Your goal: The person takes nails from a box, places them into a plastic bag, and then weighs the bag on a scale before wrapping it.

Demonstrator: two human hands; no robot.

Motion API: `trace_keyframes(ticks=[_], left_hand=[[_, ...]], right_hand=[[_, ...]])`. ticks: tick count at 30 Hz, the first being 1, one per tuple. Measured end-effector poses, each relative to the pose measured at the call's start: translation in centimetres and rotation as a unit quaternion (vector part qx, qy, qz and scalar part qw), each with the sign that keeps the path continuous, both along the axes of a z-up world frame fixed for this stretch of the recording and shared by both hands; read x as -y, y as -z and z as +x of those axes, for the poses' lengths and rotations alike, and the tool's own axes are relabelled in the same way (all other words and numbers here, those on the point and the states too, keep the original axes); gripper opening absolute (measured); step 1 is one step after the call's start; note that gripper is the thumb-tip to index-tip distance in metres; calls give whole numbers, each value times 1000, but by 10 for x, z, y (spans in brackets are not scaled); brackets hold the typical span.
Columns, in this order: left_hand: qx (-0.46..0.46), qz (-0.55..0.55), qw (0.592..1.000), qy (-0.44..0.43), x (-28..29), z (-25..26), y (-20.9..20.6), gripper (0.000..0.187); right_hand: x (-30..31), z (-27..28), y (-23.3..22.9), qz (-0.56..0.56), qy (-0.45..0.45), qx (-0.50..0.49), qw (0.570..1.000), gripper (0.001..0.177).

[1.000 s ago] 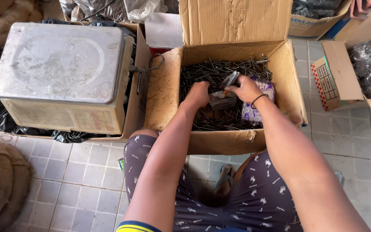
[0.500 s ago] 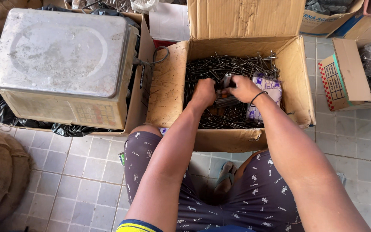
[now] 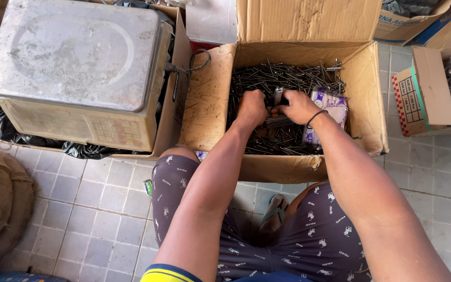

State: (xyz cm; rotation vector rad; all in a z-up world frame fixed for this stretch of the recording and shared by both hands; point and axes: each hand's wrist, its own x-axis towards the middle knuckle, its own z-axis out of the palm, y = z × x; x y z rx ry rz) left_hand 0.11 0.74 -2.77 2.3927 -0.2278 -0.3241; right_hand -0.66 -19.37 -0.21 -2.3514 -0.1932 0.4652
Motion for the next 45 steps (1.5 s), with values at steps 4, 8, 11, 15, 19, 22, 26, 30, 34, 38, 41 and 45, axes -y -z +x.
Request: trace_keyframes(ticks=[4,8,11,15,19,22,26,30,34,38,41,45], left_hand=[[-1,3,1000,0,0,2,-5,6],[-36,8,999,-2,-2,-1,-21,14],[-41,16,999,-10,-5,-3,-30,14],[-52,26,998,-13,-5,1,-24,14],[-44,35,998,26,-7,-6,-35,20],[-77,30,995,56,-6,-14,-49,52],[-141,-3,988,54,0,-17,-65,91],[-106,-70,991,31,1,-22,-59,86],[-63,11,996,58,7,-10,-24,54],[-44,0,998,45,9,-18,-18,55],[-32,7,998,53,4,-22,-26,52],[-28,-23,998,43,6,-10,-1,62]], right_hand=[[-1,2,5,-9,-9,9,1000,45],[-2,1,11,16,-4,16,1000,39],[-6,-4,3,7,-8,35,999,32],[-8,-4,6,17,-13,36,999,34],[-5,-1,21,31,-20,58,998,28],[0,2,31,29,-21,68,997,27],[-1,0,21,26,-19,68,997,30],[-2,1,23,32,-29,71,997,30],[3,9,35,26,-32,79,996,31],[8,17,62,21,-21,92,995,32],[1,11,52,19,0,95,995,29],[0,-1,16,37,15,60,997,34]])
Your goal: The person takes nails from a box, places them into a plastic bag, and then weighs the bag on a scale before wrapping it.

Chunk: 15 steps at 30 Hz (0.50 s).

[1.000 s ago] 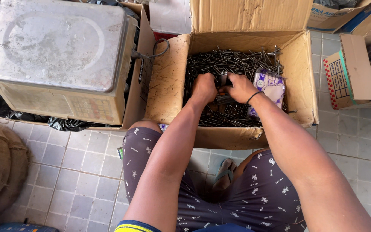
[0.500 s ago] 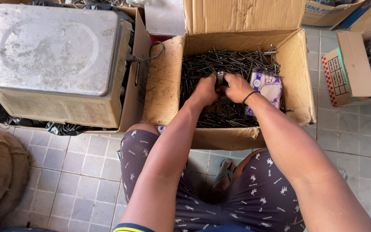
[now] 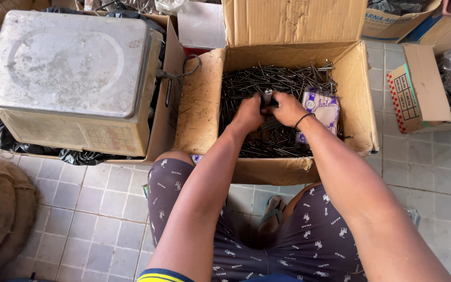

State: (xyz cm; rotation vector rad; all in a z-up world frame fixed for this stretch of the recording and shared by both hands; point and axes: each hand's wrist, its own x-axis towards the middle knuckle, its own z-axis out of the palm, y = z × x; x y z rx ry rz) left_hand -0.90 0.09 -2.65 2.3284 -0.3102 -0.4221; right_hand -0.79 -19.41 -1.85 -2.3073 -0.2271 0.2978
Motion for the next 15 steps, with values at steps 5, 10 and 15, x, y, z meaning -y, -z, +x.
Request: trace_keyframes(ticks=[5,10,15], left_hand=[[-50,-15,999,2,-6,-12,-21,114],[39,60,994,87,2,-17,7,100],[99,167,971,142,8,-11,-4,100]], right_hand=[[16,1,-44,75,121,50,989,36],[52,20,-12,-121,251,-26,960,55],[48,18,-22,-193,264,-67,942,57]])
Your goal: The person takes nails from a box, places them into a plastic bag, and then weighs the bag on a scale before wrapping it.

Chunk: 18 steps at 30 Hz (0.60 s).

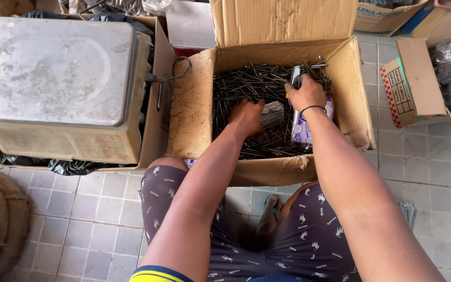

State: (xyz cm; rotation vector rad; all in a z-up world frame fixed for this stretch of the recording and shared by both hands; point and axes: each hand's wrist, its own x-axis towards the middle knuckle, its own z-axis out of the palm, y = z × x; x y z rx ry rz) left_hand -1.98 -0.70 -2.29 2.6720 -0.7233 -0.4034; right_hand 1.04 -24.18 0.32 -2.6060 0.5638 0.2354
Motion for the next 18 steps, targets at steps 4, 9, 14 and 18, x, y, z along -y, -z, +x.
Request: trace_keyframes(ticks=[4,9,14,18], left_hand=[[38,53,997,43,10,7,9,90],[-51,18,998,-14,4,2,-20,102],[-231,-197,945,-124,-8,5,-23,98],[-293,-281,898,-169,-15,-21,-116,103]], right_hand=[[-9,-10,-13,-29,-31,-20,999,59],[-32,-21,-48,-75,-31,19,997,65],[-20,-9,-9,52,-33,138,989,51],[-38,-27,-58,148,26,122,981,50]])
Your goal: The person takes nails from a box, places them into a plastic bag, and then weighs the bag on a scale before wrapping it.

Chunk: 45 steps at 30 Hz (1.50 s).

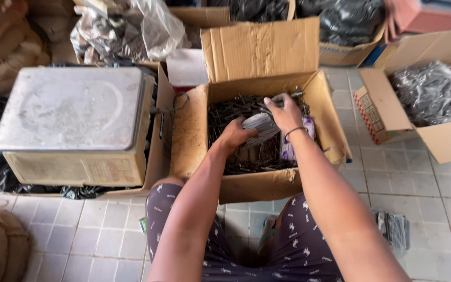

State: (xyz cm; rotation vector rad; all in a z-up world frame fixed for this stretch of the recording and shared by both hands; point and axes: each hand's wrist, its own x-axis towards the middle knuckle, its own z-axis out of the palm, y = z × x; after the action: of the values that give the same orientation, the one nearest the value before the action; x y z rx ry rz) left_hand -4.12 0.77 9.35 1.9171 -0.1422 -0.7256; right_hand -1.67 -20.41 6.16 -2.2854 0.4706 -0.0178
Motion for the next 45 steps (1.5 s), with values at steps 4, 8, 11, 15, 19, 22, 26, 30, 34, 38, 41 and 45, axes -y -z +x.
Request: trace_keyframes(ticks=[4,8,11,15,19,22,26,30,34,38,41,45], left_hand=[[28,-218,961,-167,12,-28,-49,54],[103,-312,928,-174,23,-35,-68,54],[147,-312,929,-136,23,-39,-55,60],[130,-389,886,-217,20,-37,-49,49],[258,-228,893,-290,6,-38,-77,50],[230,-242,885,-325,6,-34,-61,56],[237,-289,837,-400,20,-44,-84,43],[215,-315,821,-425,19,-15,-49,45],[-62,-523,675,-516,13,-11,-43,58],[-127,-604,638,-460,9,-27,-86,70],[-124,-605,656,-434,6,-20,-56,65],[-91,-524,714,-455,16,-20,-64,62]], right_hand=[[-29,-47,-45,256,140,105,951,69],[-92,-92,-120,603,138,118,776,114],[-90,-79,-101,686,106,156,703,92],[-105,-81,-101,676,110,210,698,76],[-125,-84,-111,638,117,193,736,81],[-135,-85,-107,627,125,177,748,85],[-142,-81,-92,649,117,199,725,79],[-142,-79,-91,656,100,224,714,81],[-142,-86,-93,666,71,231,705,79],[-124,-92,-131,616,-32,303,726,77],[-113,-77,-108,695,4,276,664,69],[-140,-86,-117,692,102,278,659,44]])
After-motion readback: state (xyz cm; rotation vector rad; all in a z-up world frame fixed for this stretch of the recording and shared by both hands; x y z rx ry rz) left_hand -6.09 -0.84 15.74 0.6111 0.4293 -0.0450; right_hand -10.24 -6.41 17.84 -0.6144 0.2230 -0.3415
